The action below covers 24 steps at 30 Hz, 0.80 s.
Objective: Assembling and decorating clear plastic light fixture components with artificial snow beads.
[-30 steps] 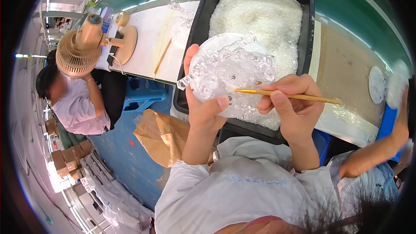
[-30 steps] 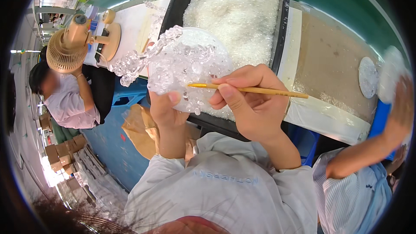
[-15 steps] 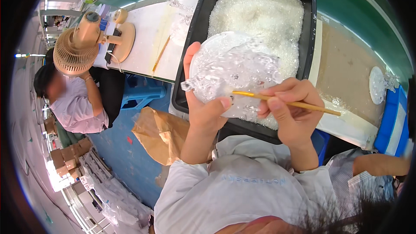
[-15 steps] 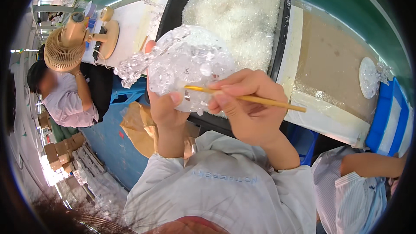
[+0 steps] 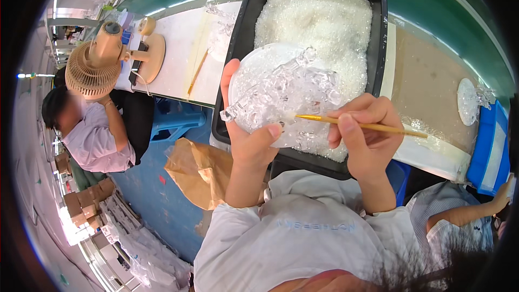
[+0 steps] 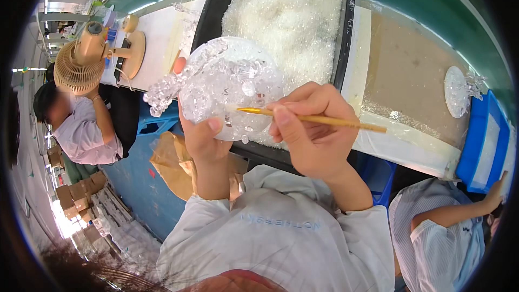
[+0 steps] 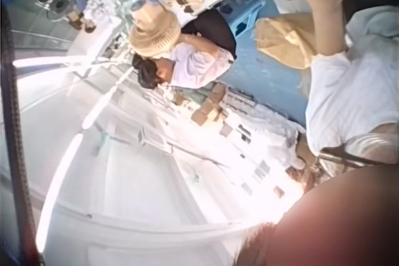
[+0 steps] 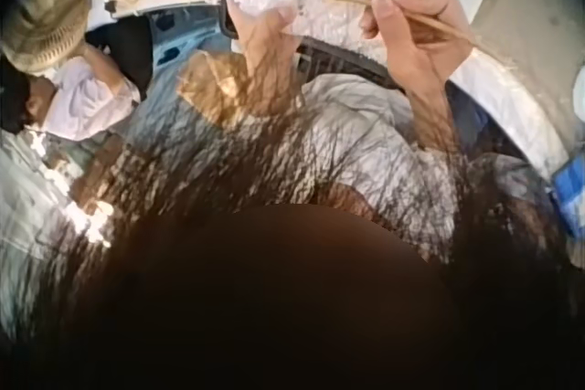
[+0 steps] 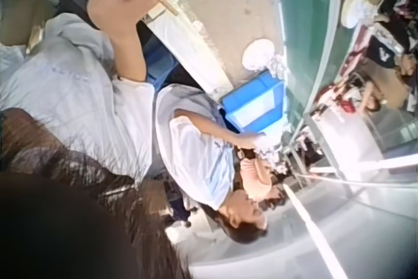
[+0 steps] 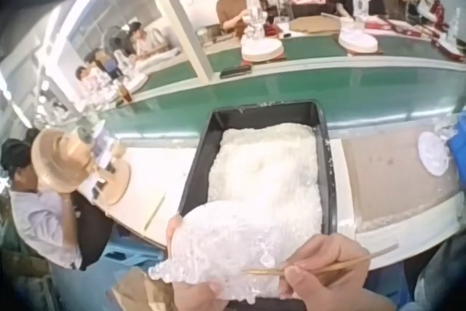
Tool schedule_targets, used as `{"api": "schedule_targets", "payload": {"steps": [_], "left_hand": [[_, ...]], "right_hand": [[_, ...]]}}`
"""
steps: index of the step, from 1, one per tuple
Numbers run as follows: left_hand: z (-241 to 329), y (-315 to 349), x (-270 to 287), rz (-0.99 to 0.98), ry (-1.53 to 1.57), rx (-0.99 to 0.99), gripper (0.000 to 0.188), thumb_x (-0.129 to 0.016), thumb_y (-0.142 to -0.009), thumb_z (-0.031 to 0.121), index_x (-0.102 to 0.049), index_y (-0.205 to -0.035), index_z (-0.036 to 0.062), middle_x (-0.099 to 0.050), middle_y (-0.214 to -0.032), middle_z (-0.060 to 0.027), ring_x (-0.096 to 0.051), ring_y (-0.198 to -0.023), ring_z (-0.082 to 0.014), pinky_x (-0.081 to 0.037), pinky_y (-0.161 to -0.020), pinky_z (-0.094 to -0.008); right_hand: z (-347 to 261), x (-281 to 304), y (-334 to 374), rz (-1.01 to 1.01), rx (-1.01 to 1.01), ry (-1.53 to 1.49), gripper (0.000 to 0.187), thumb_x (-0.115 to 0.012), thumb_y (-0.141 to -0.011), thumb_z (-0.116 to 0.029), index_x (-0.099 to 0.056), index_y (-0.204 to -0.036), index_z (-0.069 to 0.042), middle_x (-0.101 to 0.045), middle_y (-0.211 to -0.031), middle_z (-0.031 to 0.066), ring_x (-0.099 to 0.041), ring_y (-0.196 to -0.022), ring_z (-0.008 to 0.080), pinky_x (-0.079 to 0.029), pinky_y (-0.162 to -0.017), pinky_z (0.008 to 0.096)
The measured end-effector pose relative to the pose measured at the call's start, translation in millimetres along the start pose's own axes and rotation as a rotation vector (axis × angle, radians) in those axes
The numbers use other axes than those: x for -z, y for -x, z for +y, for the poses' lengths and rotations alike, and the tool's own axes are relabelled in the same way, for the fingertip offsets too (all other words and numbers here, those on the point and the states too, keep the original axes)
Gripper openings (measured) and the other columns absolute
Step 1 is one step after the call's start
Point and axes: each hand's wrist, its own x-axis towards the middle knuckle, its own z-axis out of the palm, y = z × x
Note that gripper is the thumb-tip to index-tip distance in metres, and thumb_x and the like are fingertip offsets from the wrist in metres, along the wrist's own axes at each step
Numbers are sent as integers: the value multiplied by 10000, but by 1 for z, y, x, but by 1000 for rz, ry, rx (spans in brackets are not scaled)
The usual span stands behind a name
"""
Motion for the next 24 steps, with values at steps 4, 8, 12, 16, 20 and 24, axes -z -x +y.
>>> {"api": "schedule_targets", "payload": {"steps": [4,8,12,16,20,24], "left_hand": [[0,-1,0,-39,-21,4,1020,-728,-611,20,-202,-1479,127,-394,-1376,-133,-417,-1300,-311,-381,-1075,-452],[1,-3,1,-31,33,26,1023,-728,-614,26,-195,-1481,124,-395,-1376,-130,-422,-1294,-309,-385,-1073,-443],[2,-1,0,3,12,18,1033,-758,-607,53,-199,-1474,116,-398,-1370,-125,-434,-1283,-289,-387,-1074,-422],[-1,1,0,1,-60,-47,1036,-783,-602,80,-207,-1463,100,-404,-1355,-115,-438,-1278,-272,-388,-1072,-417],[-2,1,0,-11,-133,-124,1032,-778,-604,87,-204,-1461,92,-409,-1345,-104,-437,-1278,-267,-388,-1071,-411],[-1,1,0,6,-88,-106,1023,-769,-609,80,-201,-1460,96,-409,-1346,-101,-434,-1280,-264,-379,-1077,-408]], "right_hand": [[4,1,3,-147,153,138,117,-589,-888,68,-513,-932,-10,-633,-904,220,-621,-621,145,-552,-547,265],[5,8,4,-110,247,230,149,-595,-874,87,-534,-959,-19,-633,-931,233,-633,-643,145,-554,-554,261],[3,6,4,-114,287,273,159,-601,-866,92,-538,-959,-21,-632,-945,238,-635,-642,150,-555,-556,257],[4,5,-3,-221,382,249,194,-632,-842,89,-539,-962,-32,-643,-927,222,-631,-659,173,-518,-561,268],[5,3,-2,-216,385,329,222,-643,-822,96,-545,-970,-38,-662,-907,217,-608,-669,178,-463,-565,263],[3,4,2,-23,438,318,243,-638,-811,110,-559,-987,-38,-671,-918,232,-596,-663,173,-450,-564,250]]}}
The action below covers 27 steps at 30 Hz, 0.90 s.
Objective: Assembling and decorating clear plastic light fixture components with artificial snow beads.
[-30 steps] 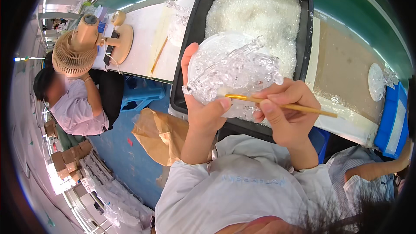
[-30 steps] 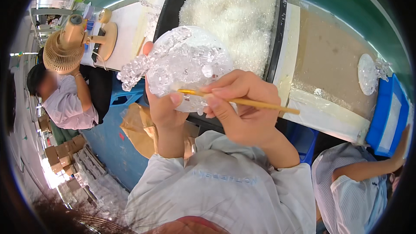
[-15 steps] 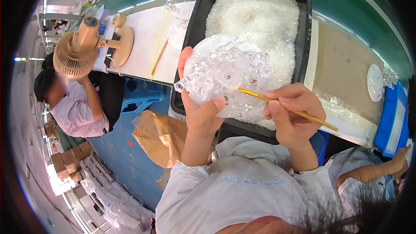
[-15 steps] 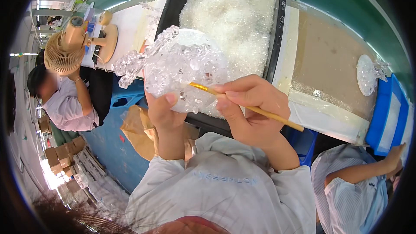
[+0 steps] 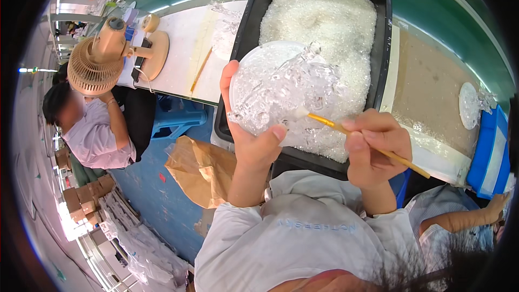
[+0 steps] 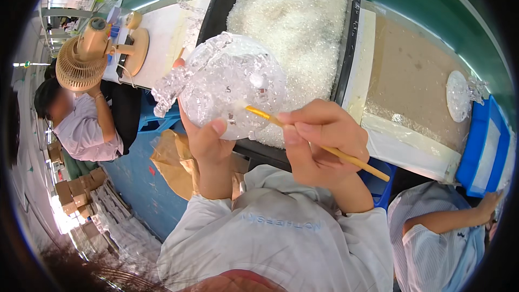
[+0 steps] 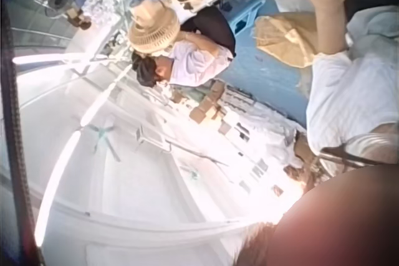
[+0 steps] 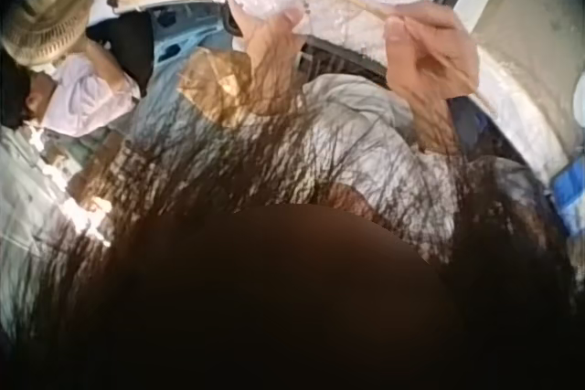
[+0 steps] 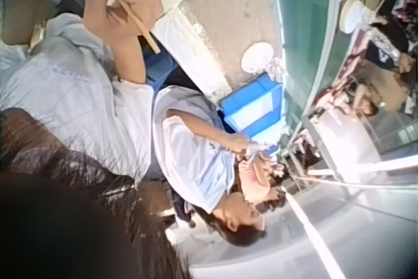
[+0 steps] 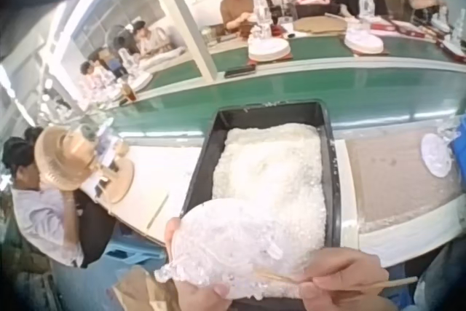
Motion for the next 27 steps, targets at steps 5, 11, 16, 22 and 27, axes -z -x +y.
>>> {"api": "schedule_targets", "payload": {"steps": [5,11,16,22,27], "left_hand": [[1,0,-2,3,23,30,1024,-768,-604,62,-207,-1459,111,-409,-1348,-107,-434,-1282,-272,-372,-1083,-412],[2,1,-1,31,75,53,1040,-780,-595,49,-211,-1462,124,-411,-1348,-105,-437,-1281,-275,-376,-1080,-410],[1,0,2,3,51,55,1018,-758,-609,36,-214,-1465,134,-420,-1337,-111,-446,-1269,-281,-392,-1067,-422],[-1,1,6,-23,101,53,1023,-721,-615,20,-195,-1483,148,-403,-1380,-131,-431,-1288,-317,-395,-1065,-459],[-2,2,8,-13,131,59,1035,-705,-620,9,-171,-1497,145,-385,-1401,-151,-416,-1303,-331,-388,-1071,-473]], "right_hand": [[1,0,-1,-256,34,33,267,-633,-820,100,-548,-1027,-45,-664,-916,225,-589,-632,179,-456,-537,269],[-2,-2,1,-27,117,20,318,-682,-730,132,-612,-983,-48,-695,-940,180,-658,-667,216,-517,-560,279],[1,0,0,-177,143,70,278,-644,-798,119,-561,-1019,-30,-668,-908,245,-592,-600,187,-472,-518,267],[0,-1,0,-77,131,102,253,-651,-802,109,-556,-997,-21,-667,-894,243,-589,-588,178,-469,-508,262],[-2,1,-1,-170,127,59,243,-651,-811,100,-555,-998,-23,-666,-893,238,-595,-594,174,-473,-516,259]]}}
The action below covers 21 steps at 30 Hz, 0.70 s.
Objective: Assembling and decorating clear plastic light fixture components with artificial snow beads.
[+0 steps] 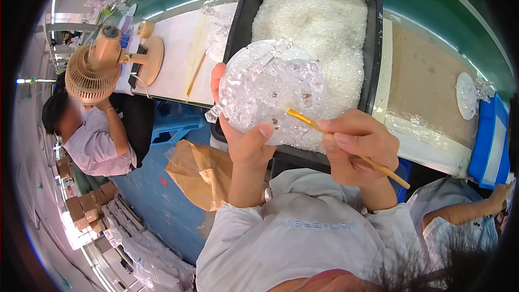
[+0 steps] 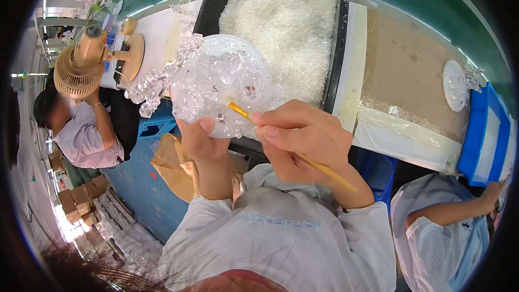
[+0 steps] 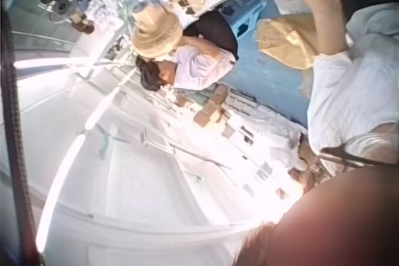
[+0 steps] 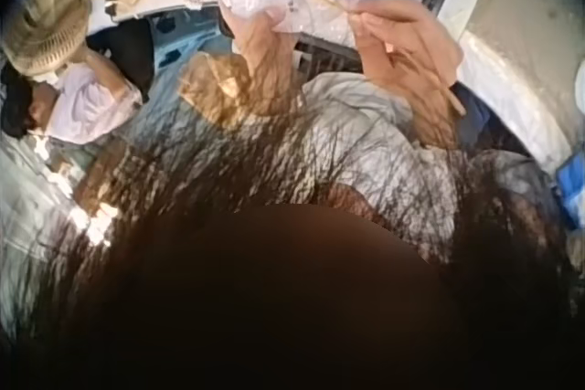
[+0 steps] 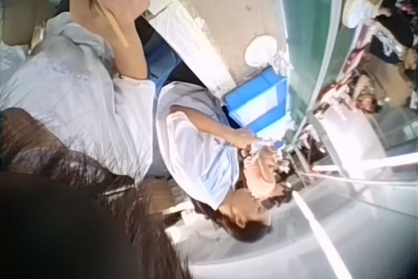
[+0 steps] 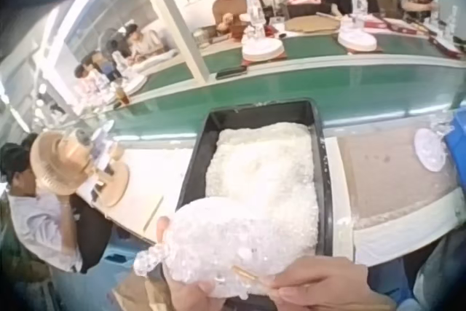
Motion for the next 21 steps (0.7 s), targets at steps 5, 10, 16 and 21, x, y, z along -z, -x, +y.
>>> {"api": "schedule_targets", "payload": {"steps": [5,10,16,21], "left_hand": [[0,2,0,25,-20,-2,1056,-716,-620,18,-153,-1505,137,-377,-1409,-162,-407,-1310,-334,-381,-1076,-479],[-1,3,-1,4,-46,-11,1074,-728,-622,27,-135,-1512,123,-358,-1429,-173,-393,-1323,-349,-373,-1081,-489],[1,5,-1,53,-22,9,1090,-710,-632,17,-97,-1529,108,-336,-1447,-188,-376,-1337,-363,-365,-1085,-496],[1,6,-2,49,-21,16,1070,-694,-643,11,-104,-1530,108,-331,-1451,-195,-382,-1333,-367,-360,-1089,-493]], "right_hand": [[0,-2,1,118,-21,9,258,-658,-804,107,-563,-1008,-20,-664,-904,246,-613,-624,184,-484,-531,259],[-1,0,3,25,-37,-23,268,-657,-806,110,-569,-1017,-28,-659,-927,245,-629,-667,188,-493,-549,255],[0,0,2,27,-40,-21,288,-644,-797,129,-563,-1033,-15,-655,-930,254,-625,-644,190,-500,-544,259],[1,0,2,3,-11,-68,320,-631,-792,141,-559,-1059,-19,-653,-920,252,-627,-648,201,-510,-553,275]]}}
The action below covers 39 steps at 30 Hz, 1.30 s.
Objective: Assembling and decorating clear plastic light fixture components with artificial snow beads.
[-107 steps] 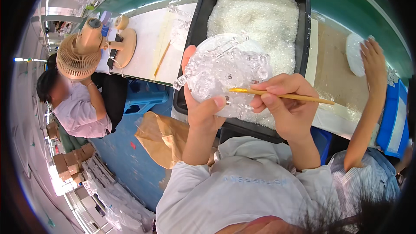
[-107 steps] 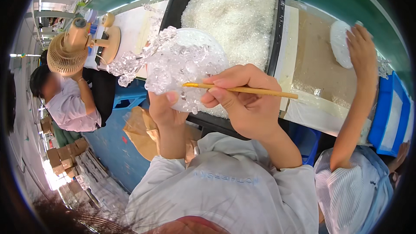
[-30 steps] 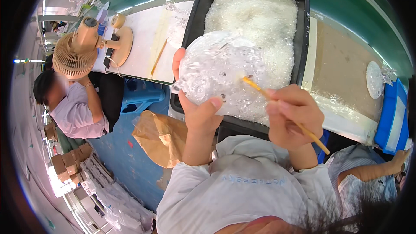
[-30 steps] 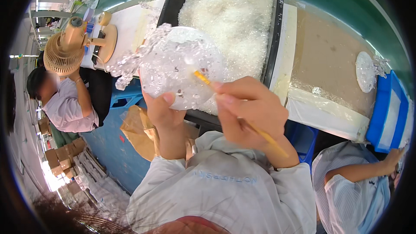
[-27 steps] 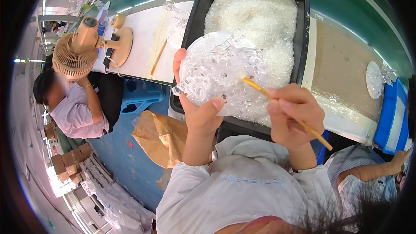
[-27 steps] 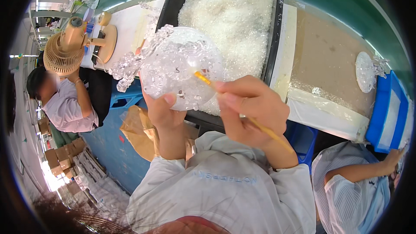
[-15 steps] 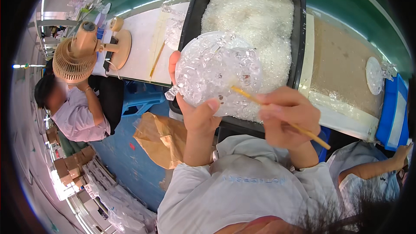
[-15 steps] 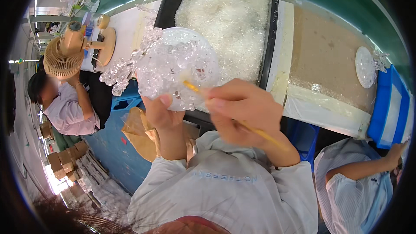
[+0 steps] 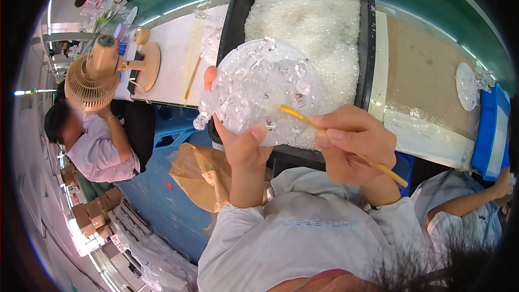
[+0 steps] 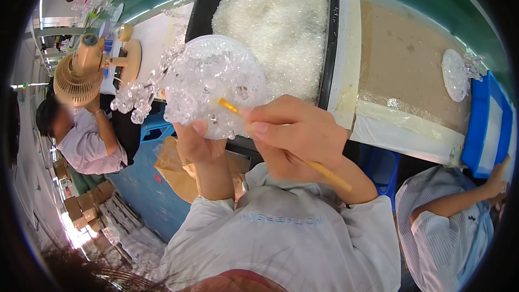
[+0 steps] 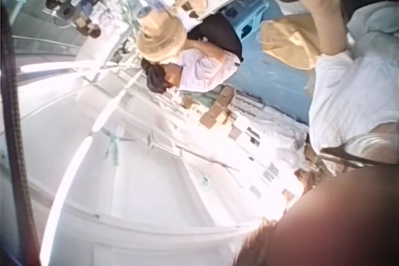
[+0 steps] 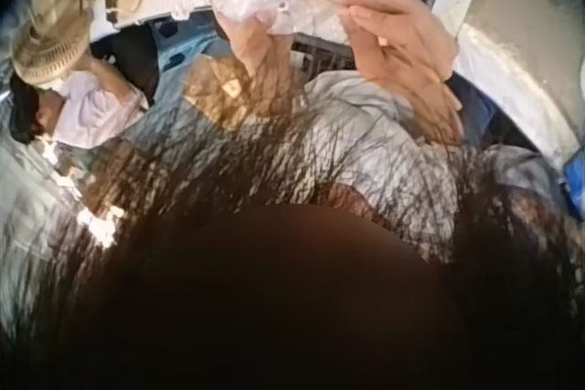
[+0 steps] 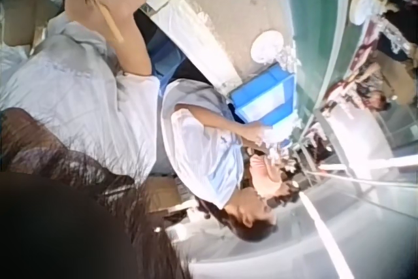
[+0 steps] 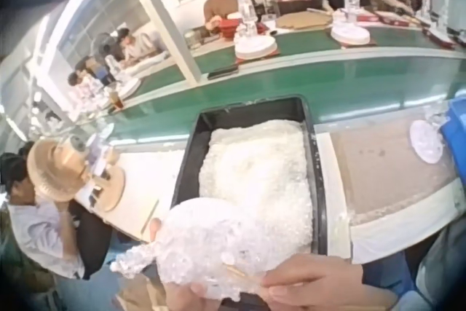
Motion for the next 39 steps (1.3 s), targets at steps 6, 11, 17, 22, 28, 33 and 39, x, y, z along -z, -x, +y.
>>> {"api": "schedule_targets", "payload": {"steps": [6,11,17,22,28,33,39], "left_hand": [[1,-3,-2,-28,22,19,1075,-720,-631,23,-129,-1523,123,-352,-1442,-171,-397,-1325,-344,-371,-1084,-472],[0,-5,-7,-58,7,-18,1064,-758,-606,38,-179,-1493,137,-392,-1400,-132,-423,-1297,-313,-391,-1069,-451],[0,-5,-8,-41,-47,-42,1045,-772,-589,60,-211,-1466,143,-409,-1362,-107,-436,-1279,-294,-401,-1060,-440],[-1,-6,-7,-27,-98,-58,1029,-739,-576,53,-217,-1459,137,-415,-1345,-101,-441,-1266,-285,-385,-1067,-417],[0,-4,-10,-24,-60,-51,1029,-732,-572,50,-213,-1457,131,-425,-1330,-92,-451,-1257,-273,-381,-1068,-412],[1,-5,-10,-27,-106,-58,1010,-712,-570,31,-224,-1449,127,-429,-1329,-96,-450,-1264,-268,-400,-1050,-404],[1,-4,-13,-46,-85,-84,988,-740,-602,-18,-238,-1442,118,-452,-1315,-89,-481,-1236,-233,-429,-1025,-390]], "right_hand": [[0,2,-1,54,38,65,381,-632,-769,158,-552,-1097,-18,-659,-923,251,-638,-649,236,-512,-551,299],[3,-1,-3,105,84,150,337,-664,-756,148,-580,-1038,-16,-667,-921,267,-636,-650,247,-510,-556,296],[1,-2,-5,83,43,114,273,-672,-769,126,-576,-986,-10,-667,-911,259,-623,-632,245,-499,-551,295],[0,-3,-7,44,96,139,245,-659,-789,113,-566,-979,-12,-666,-900,254,-614,-620,243,-480,-538,290],[0,-4,-7,126,62,135,261,-642,-803,109,-563,-1009,-30,-668,-885,239,-567,-580,208,-455,-513,286],[-3,-3,-5,54,70,114,227,-630,-813,89,-559,-994,-29,-670,-886,226,-554,-576,182,-445,-512,277],[-2,-2,-6,20,66,166,230,-636,-812,68,-561,-1008,-26,-671,-888,225,-571,-583,195,-464,-523,284]]}}
